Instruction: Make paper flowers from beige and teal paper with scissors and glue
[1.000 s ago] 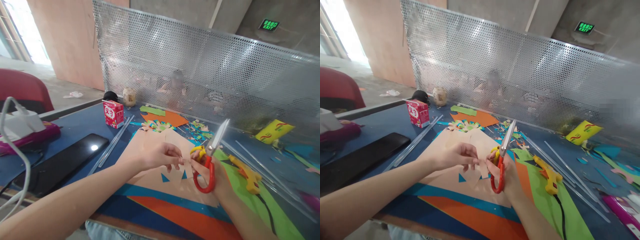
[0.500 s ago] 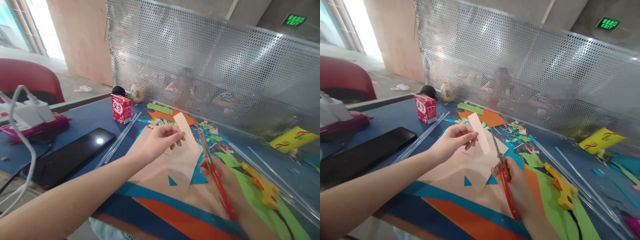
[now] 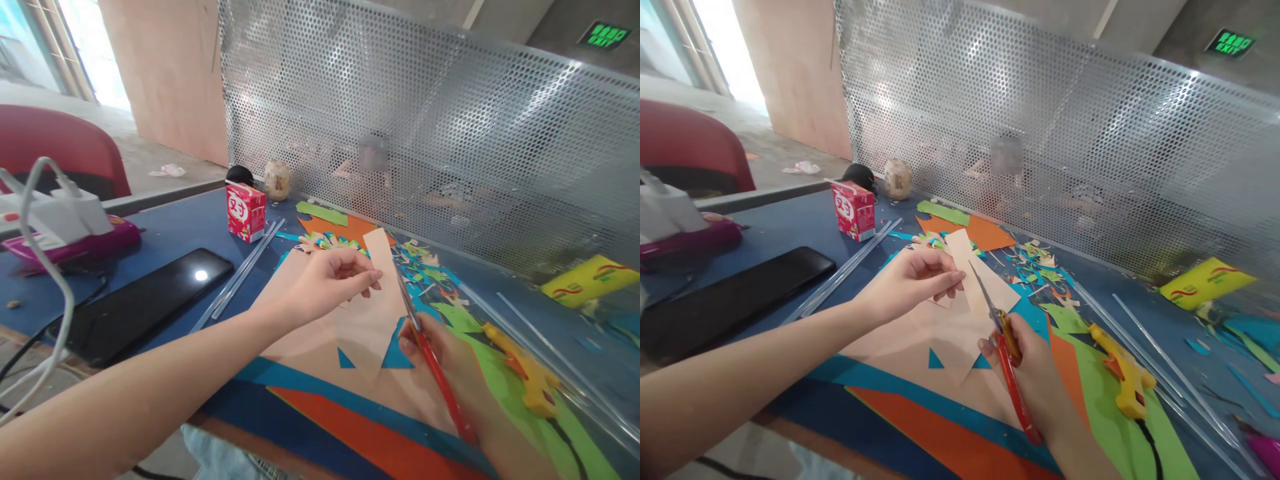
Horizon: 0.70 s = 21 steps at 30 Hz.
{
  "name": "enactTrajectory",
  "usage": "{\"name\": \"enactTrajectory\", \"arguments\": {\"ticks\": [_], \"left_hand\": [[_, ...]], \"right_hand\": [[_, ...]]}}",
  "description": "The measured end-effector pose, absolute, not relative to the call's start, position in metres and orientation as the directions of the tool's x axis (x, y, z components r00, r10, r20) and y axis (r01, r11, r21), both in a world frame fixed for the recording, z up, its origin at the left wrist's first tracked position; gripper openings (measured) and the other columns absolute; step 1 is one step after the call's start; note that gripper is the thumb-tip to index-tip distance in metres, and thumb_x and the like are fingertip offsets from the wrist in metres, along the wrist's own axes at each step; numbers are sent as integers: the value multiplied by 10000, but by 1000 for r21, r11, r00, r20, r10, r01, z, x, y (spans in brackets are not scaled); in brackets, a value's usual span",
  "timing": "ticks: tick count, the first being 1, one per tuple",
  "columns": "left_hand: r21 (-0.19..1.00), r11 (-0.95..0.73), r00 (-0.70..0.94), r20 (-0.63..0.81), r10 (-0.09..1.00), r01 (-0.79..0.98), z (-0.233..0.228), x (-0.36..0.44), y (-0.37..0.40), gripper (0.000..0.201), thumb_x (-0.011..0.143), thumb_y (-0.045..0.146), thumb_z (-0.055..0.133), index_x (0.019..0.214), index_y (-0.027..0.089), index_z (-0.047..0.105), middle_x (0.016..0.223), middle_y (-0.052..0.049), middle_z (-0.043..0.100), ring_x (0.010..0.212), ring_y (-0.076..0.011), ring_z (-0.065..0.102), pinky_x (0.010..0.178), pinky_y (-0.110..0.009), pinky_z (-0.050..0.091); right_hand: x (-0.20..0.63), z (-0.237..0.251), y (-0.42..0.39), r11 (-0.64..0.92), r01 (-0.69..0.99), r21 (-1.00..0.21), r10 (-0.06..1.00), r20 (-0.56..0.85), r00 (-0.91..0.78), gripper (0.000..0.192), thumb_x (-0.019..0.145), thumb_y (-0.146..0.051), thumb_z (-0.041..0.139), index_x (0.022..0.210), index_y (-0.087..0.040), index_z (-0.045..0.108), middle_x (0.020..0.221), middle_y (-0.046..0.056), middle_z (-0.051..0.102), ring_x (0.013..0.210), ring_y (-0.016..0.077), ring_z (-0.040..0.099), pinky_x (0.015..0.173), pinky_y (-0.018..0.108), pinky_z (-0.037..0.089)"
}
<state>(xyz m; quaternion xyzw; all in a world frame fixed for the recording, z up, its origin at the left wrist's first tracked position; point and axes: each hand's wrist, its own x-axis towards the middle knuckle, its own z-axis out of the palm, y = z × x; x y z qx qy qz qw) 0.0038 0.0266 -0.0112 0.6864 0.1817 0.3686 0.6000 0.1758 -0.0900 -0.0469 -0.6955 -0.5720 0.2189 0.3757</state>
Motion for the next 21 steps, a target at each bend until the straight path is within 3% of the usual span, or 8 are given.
{"name": "enactTrajectory", "arguments": {"ticks": [7,21], "left_hand": [[971,-175,678,239,695,-163,-6,4,22,122,791,153,586,680,104,603,629,-13,633,519,-51,547,507,-162,428],[965,-199,714,259,651,-168,-9,3,22,173,825,216,556,716,99,622,601,-18,641,499,-60,552,442,-167,387]], "right_hand": [[175,-49,-90,-61,607,-792,961,118,251,264,751,-453,593,693,-236,455,627,-23,503,574,151,509,510,255,442],[169,-46,-93,-62,561,-825,933,152,326,307,707,-491,618,653,-218,488,585,-29,467,532,124,450,468,228,407]]}}
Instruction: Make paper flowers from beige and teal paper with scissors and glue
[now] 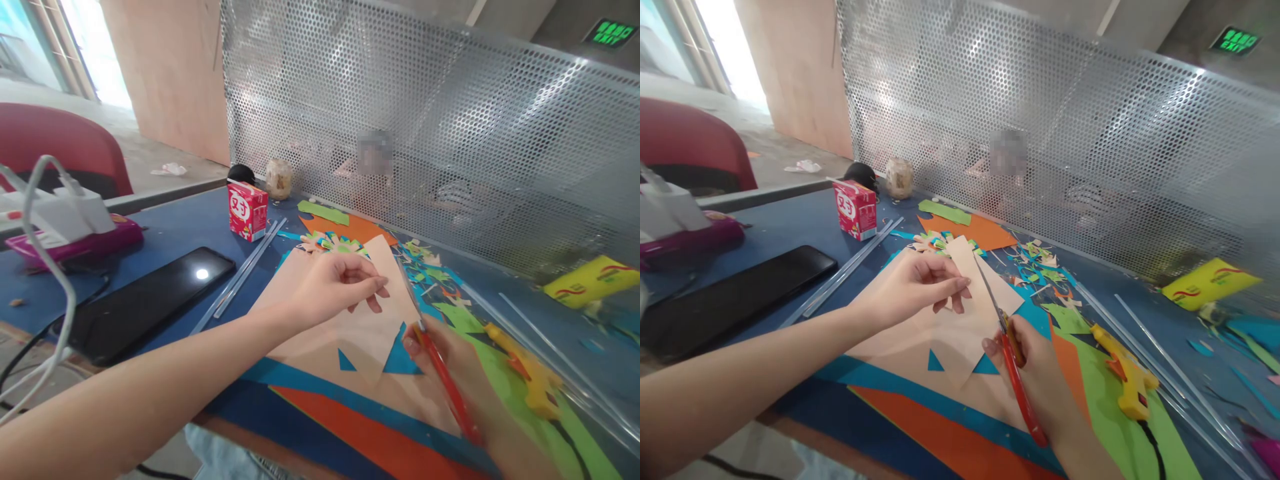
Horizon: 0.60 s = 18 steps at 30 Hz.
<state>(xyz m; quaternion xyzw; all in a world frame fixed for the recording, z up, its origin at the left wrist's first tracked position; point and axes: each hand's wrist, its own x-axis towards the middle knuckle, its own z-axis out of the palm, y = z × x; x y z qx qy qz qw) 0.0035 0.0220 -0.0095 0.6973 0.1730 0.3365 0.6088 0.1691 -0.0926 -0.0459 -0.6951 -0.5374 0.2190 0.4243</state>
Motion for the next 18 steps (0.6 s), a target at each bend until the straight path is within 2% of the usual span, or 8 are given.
{"name": "enactTrajectory", "arguments": {"ticks": [12,18], "left_hand": [[974,-189,686,222,693,-125,-8,3,21,177,822,237,566,726,100,624,589,-18,640,509,-61,560,435,-156,385],[970,-211,699,233,676,-120,-7,1,21,174,827,226,556,732,97,626,602,-29,650,514,-68,563,438,-165,393]], "right_hand": [[176,-51,-92,-63,521,-851,952,105,286,282,707,-453,640,672,-215,492,587,-47,428,532,114,426,475,219,381],[173,-49,-92,-53,549,-834,940,143,308,298,702,-476,632,664,-215,493,583,-40,456,530,121,451,469,226,400]]}}
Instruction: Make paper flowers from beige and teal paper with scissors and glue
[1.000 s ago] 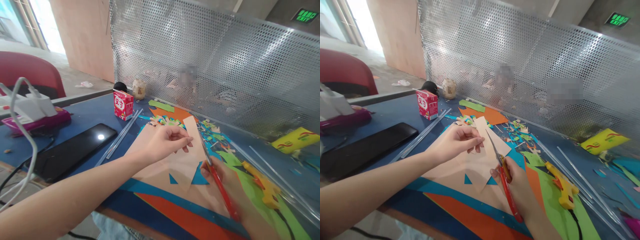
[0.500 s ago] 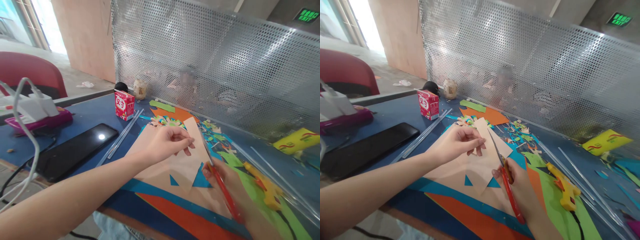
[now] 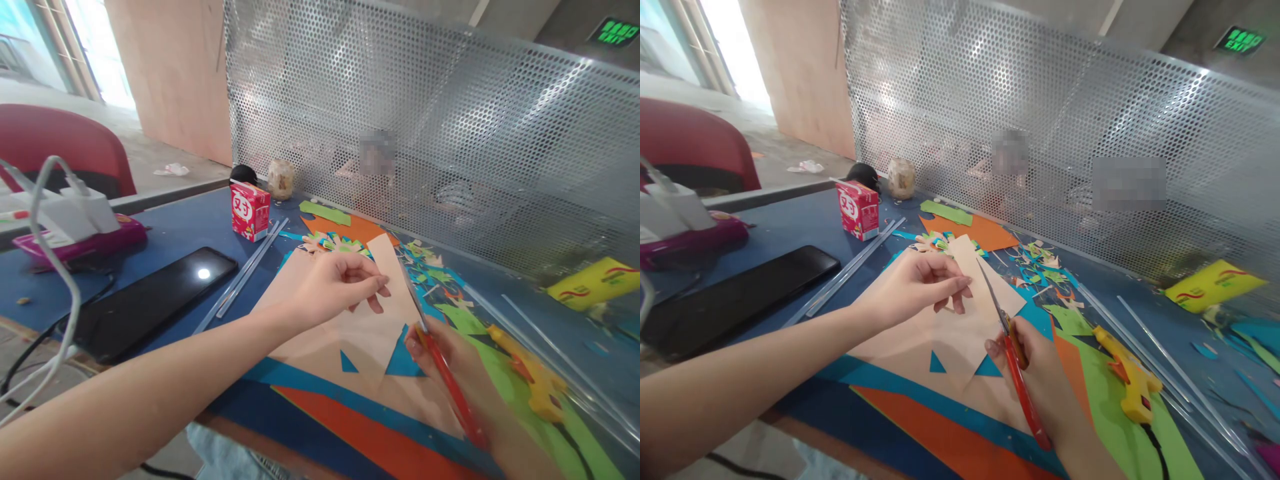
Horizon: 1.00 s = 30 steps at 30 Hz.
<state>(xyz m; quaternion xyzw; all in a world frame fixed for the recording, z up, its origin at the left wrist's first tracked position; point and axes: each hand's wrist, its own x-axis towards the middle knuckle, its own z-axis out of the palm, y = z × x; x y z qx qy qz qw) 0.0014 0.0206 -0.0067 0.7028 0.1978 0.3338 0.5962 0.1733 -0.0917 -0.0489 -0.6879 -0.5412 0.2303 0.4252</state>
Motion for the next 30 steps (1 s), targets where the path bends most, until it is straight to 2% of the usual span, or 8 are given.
{"name": "enactTrajectory", "arguments": {"ticks": [8,25,30], "left_hand": [[970,-213,707,231,668,-117,-5,2,20,179,830,221,556,722,96,624,609,-27,653,493,-55,553,440,-163,392],[972,-209,702,223,677,-106,-5,0,20,177,825,219,553,699,108,610,612,-22,653,505,-65,572,449,-173,380],[970,-216,704,228,672,-109,-6,1,22,186,818,251,560,708,112,620,610,-37,659,520,-78,569,465,-182,391]], "right_hand": [[170,-43,-92,-61,586,-808,940,151,306,296,692,-453,639,629,-212,478,567,-31,475,523,126,478,472,233,422],[170,-46,-93,-83,606,-791,935,149,322,350,691,-519,613,620,-219,446,527,-47,435,444,103,386,422,233,315],[167,-46,-93,-99,528,-843,933,106,344,337,699,-511,609,635,-211,471,519,-55,401,415,75,324,380,214,244]]}}
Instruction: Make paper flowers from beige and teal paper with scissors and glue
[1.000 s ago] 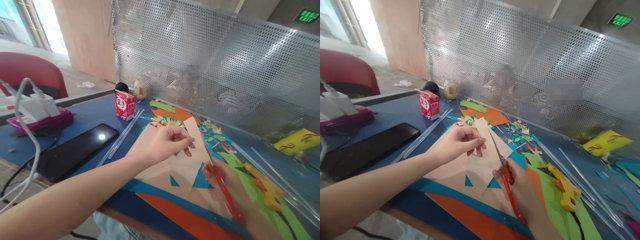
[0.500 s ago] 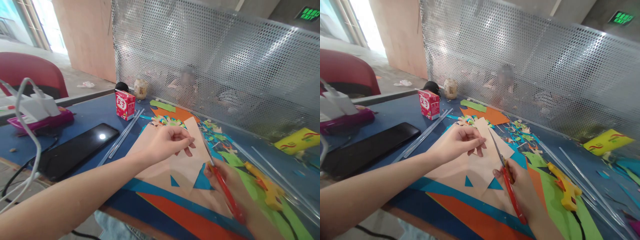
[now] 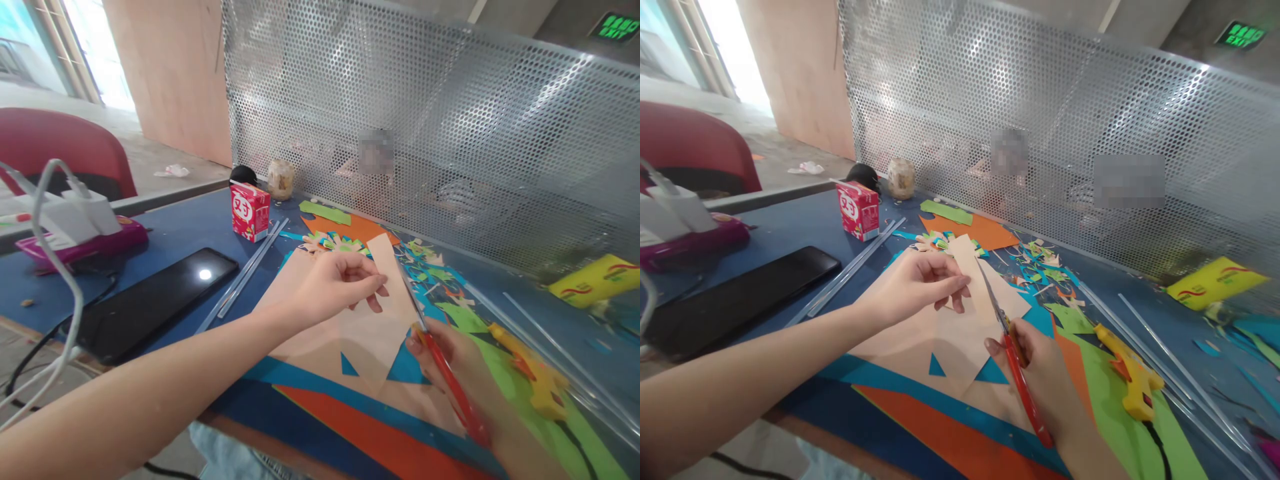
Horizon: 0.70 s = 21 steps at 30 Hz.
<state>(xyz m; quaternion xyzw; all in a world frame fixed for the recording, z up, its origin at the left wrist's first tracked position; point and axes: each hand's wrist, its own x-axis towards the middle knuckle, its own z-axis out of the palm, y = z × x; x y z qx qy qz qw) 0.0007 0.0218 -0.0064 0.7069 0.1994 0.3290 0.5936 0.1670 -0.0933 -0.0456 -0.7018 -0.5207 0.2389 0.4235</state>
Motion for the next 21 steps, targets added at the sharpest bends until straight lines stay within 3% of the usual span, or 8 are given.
{"name": "enactTrajectory", "arguments": {"ticks": [11,18,21], "left_hand": [[975,-195,704,210,678,-103,-5,0,20,163,820,213,555,712,102,606,604,-21,644,496,-62,550,459,-176,379],[967,-223,675,244,696,-120,-7,2,22,222,833,266,544,692,106,606,592,-19,628,496,-63,551,456,-170,381],[965,-240,654,248,715,-104,-8,1,22,212,833,245,543,679,112,601,569,-10,620,496,-61,561,456,-157,386]], "right_hand": [[166,-44,-94,-149,481,-864,938,31,346,346,683,-517,625,627,-227,445,476,-89,268,381,75,245,353,220,181],[165,-43,-94,-146,495,-856,936,42,349,303,681,-467,644,631,-222,472,479,-85,292,380,65,250,344,212,173],[165,-41,-94,-112,553,-826,935,100,340,308,680,-475,639,621,-220,476,483,-76,331,393,75,285,364,217,224]]}}
